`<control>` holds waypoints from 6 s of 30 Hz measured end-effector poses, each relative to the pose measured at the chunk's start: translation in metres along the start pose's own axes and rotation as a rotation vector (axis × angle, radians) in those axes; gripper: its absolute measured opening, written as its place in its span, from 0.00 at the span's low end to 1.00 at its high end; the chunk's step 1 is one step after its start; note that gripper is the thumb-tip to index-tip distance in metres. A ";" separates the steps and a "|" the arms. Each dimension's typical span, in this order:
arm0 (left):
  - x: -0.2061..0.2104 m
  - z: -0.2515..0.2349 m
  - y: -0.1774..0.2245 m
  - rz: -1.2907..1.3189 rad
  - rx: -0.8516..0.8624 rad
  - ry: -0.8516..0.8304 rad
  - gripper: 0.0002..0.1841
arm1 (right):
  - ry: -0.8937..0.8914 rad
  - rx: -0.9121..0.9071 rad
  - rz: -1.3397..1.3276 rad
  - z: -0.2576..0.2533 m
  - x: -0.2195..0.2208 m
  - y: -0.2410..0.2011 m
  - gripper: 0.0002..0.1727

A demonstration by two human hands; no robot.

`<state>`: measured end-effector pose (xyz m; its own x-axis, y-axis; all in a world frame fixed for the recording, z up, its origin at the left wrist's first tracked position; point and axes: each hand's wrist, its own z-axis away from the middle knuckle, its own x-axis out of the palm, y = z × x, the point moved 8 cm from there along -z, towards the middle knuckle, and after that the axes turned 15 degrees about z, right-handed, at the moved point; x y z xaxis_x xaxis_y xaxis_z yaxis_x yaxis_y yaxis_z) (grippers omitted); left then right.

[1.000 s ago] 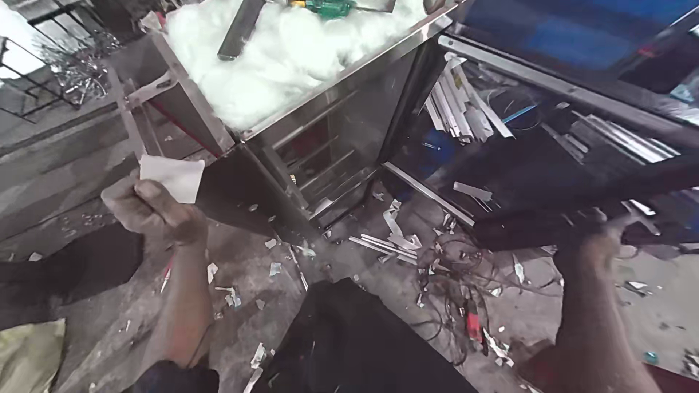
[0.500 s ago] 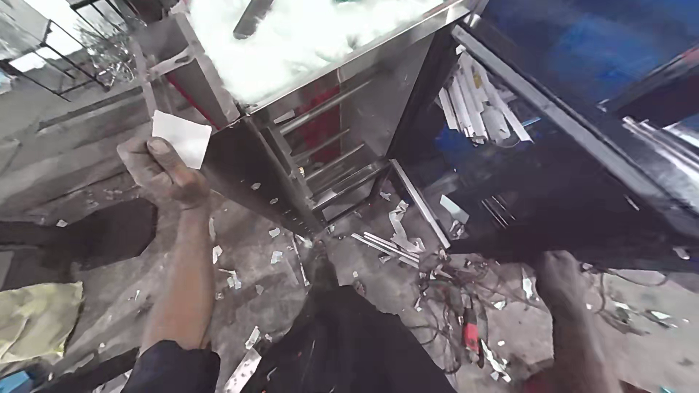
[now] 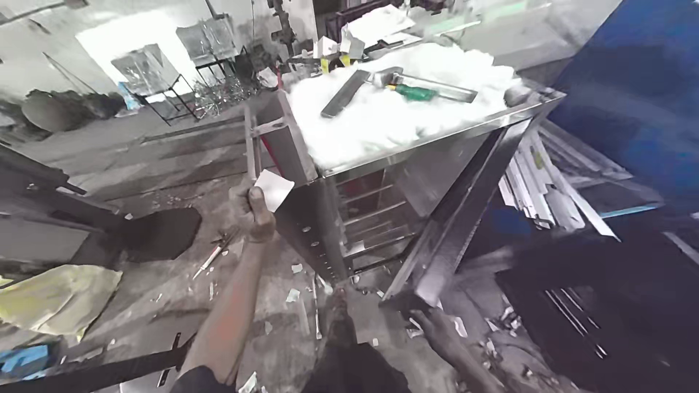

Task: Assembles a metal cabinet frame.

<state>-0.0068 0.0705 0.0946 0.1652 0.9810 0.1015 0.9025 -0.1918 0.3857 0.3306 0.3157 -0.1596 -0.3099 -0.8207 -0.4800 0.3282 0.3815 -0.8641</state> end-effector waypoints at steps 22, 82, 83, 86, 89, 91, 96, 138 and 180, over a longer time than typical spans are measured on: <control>-0.005 0.000 -0.012 0.068 0.024 -0.020 0.10 | 0.049 -0.049 0.105 -0.200 0.091 -0.075 0.18; 0.002 -0.008 0.002 0.148 0.107 -0.020 0.09 | -0.073 -0.169 0.233 -0.168 0.076 -0.077 0.16; 0.001 -0.008 0.003 0.143 0.104 -0.019 0.09 | -0.051 -0.190 0.244 -0.179 0.079 -0.080 0.16; 0.001 -0.012 0.002 0.109 0.108 -0.020 0.09 | -0.011 -0.225 0.264 -0.199 0.081 -0.086 0.17; 0.000 -0.011 0.001 0.121 0.118 -0.023 0.09 | -0.008 -0.217 0.262 -0.196 0.081 -0.086 0.17; 0.002 -0.009 0.003 0.149 0.132 -0.027 0.09 | -0.017 -0.206 0.251 -0.193 0.078 -0.084 0.17; -0.002 -0.005 0.005 0.026 0.110 -0.027 0.10 | -0.043 -0.269 0.176 -0.192 0.077 -0.085 0.16; -0.004 0.000 -0.003 0.004 0.084 0.019 0.09 | -0.050 -0.234 0.196 -0.189 0.080 -0.079 0.17; 0.001 0.002 -0.007 0.167 0.054 0.009 0.12 | -0.004 -0.165 0.247 -0.183 0.075 -0.078 0.15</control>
<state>-0.0128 0.0726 0.0904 0.3116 0.9352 0.1682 0.8828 -0.3504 0.3129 0.1183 0.3025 -0.1554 -0.2352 -0.6959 -0.6785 0.2439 0.6335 -0.7343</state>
